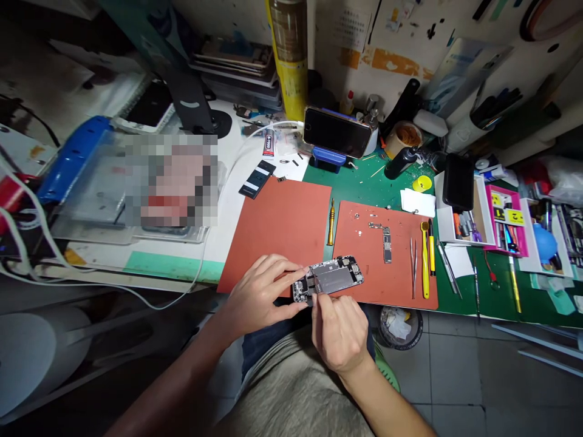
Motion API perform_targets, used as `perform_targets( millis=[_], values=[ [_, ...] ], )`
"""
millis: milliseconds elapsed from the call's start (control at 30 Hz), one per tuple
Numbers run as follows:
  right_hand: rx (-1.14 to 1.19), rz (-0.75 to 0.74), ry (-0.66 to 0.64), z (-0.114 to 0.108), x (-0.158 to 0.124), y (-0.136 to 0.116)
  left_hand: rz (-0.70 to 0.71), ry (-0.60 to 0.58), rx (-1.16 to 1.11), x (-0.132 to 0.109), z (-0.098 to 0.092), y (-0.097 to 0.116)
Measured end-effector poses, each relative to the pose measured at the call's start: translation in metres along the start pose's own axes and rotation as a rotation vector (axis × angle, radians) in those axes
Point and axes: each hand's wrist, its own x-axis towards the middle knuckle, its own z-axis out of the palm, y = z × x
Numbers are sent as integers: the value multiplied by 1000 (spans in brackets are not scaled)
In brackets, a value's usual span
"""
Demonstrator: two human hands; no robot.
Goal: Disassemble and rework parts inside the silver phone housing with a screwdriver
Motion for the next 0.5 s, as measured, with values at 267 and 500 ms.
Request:
perform_targets(
  millis=[267, 500],
  values=[
    [10, 2, 1, 1, -1, 0, 27, 22, 22, 0, 2, -2],
    [61, 15, 2, 2, -5, 2, 13, -4, 31, -1, 2, -2]
  ],
)
